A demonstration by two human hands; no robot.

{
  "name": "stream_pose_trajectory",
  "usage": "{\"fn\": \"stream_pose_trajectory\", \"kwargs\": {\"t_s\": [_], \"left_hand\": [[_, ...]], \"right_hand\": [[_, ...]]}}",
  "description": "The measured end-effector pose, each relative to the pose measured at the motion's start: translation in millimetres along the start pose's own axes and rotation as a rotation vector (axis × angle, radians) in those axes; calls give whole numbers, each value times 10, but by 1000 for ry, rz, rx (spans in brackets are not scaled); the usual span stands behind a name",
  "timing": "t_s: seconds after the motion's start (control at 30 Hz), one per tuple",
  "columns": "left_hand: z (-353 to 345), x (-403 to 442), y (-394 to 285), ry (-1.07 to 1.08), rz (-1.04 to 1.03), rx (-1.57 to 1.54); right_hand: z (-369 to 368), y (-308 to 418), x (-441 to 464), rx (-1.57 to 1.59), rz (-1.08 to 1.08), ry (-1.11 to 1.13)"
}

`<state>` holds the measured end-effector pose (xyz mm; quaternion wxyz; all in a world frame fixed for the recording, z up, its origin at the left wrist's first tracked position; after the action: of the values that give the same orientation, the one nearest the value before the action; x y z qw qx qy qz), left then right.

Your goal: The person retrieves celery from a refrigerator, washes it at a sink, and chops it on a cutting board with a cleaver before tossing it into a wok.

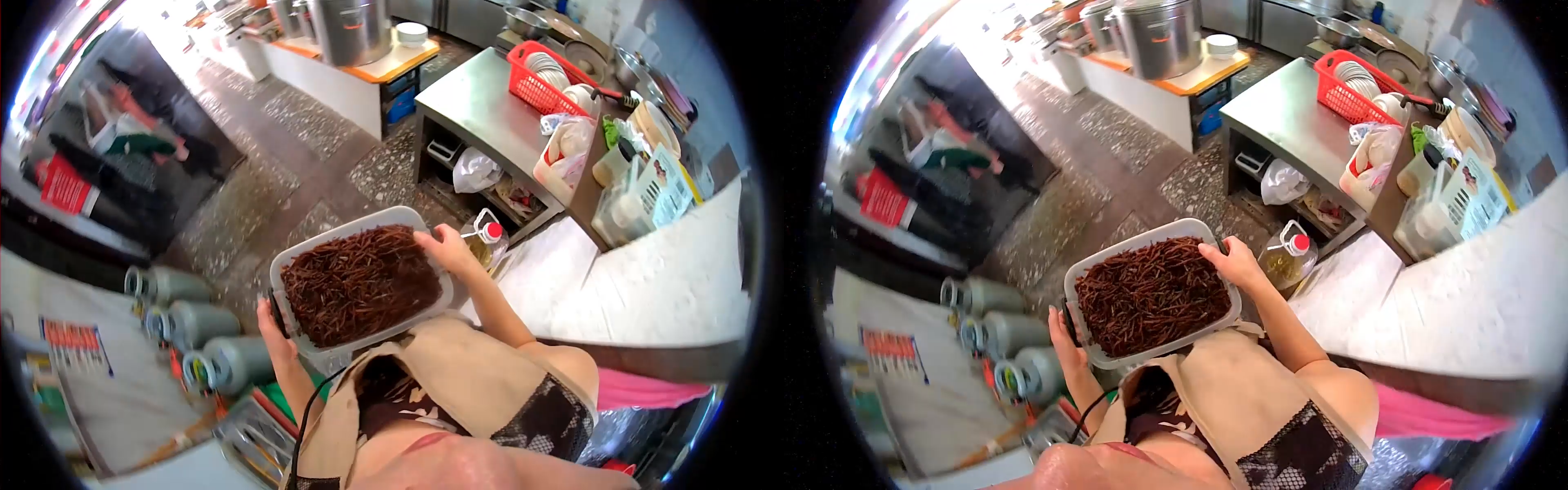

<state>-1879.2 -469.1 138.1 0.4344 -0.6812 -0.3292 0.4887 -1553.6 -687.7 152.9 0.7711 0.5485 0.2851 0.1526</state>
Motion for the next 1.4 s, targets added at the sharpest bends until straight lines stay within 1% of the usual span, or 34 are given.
{"fn": "stream_pose_trajectory", "kwargs": {"t_s": [0.03,0.07,0.13,0.17,0.2,0.23,0.27,0.3,0.33,0.4,0.43,0.47,0.5,0.53,0.57,0.6,0.63,0.7,0.73,0.77,0.87,0.9,0.93,1.0,1.03,1.07,1.13,1.17,1.2,1.27,1.3,1.33,1.37,1.4], "left_hand": [[-233,364,-53,102,31,4],[-459,692,-88,138,31,14],[-982,1368,-231,190,72,74],[-1314,1692,-314,207,72,84],[-1563,1981,-380,220,84,112],[-1780,2354,-450,307,59,158],[-2079,2514,-617,392,50,196],[-2324,2659,-742,319,70,247],[-2599,2900,-786,422,88,204],[-3093,3048,-927,518,133,184],[-3354,3210,-980,560,140,192],[-3909,3393,-873,641,168,208],[-4206,3550,-858,717,191,218],[-4426,3875,-670,767,270,222],[-4752,4005,-617,878,292,232],[-5037,4097,-539,982,321,251],[-5376,4160,-480,945,325,258],[-6078,4191,-331,1029,346,260],[-6456,4203,-192,1150,369,229],[-6749,4351,87,1185,382,266],[-7531,4361,567,1256,424,302],[-7719,4329,637,1270,342,327],[-7831,4248,607,1171,306,408],[-8153,3979,678,1355,206,309],[-8161,3831,457,1202,269,450],[-8253,3761,602,1206,272,454],[-8438,3798,881,1090,288,206],[-8553,3737,1000,1103,372,188],[-8655,3689,1079,1120,374,204],[-8851,3566,1090,1097,335,199],[-8953,3397,1087,1164,464,126],[-9034,3343,1147,1182,474,111],[-9015,3209,1069,1190,556,124],[-9011,3168,1092,1177,534,115]], "right_hand": [[-2,-51,310,45,1,-38],[4,-157,649,92,5,-76],[67,-242,1317,-13,23,-185],[87,-106,1510,33,-34,-158],[106,-67,1729,70,-50,-198],[169,0,1919,94,-24,-247],[233,79,2030,104,-6,-295],[327,190,2125,83,-7,-363],[440,261,2226,82,-30,-408],[635,385,2412,101,-73,-423],[726,510,2477,139,-61,-476],[1028,458,2769,135,-60,-516],[1162,433,2883,183,-51,-588],[1274,425,2984,234,-40,-658],[1376,473,3042,270,3,-725],[1495,389,3089,236,-20,-791],[1625,437,3125,224,-64,-817],[1882,376,3220,221,-134,-927],[2091,330,3287,208,-150,-1010],[2247,360,3335,179,-236,-1044],[2668,253,3588,260,-317,-1142],[2792,213,3657,211,-329,-1196],[2955,63,3737,70,-345,-1211],[3209,-228,3790,157,-445,-1235],[3351,-413,3781,282,-460,-1300],[3426,-350,3796,284,-464,-1304],[3577,-136,3793,140,-371,-1313],[3694,-32,3762,-118,-269,-1363],[3667,-111,3666,-107,-281,-1381],[3403,346,3443,-352,-50,-1477],[3209,295,3294,-250,23,-1491],[2949,430,3105,-322,32,-1465],[2680,291,2867,-270,20,-1490],[2394,346,2610,-319,4,-1459]]}}
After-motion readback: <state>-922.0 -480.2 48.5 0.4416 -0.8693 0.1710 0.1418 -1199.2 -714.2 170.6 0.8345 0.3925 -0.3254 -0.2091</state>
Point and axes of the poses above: each hand's wrist, its own x-axis towards the middle knuckle, its own z-axis out of the back of the hand, y = z × x, the point moved 7 cm from there along x, towards the middle knuckle, and after that the axes turned 12 degrees about x, right-handed, at the moved point
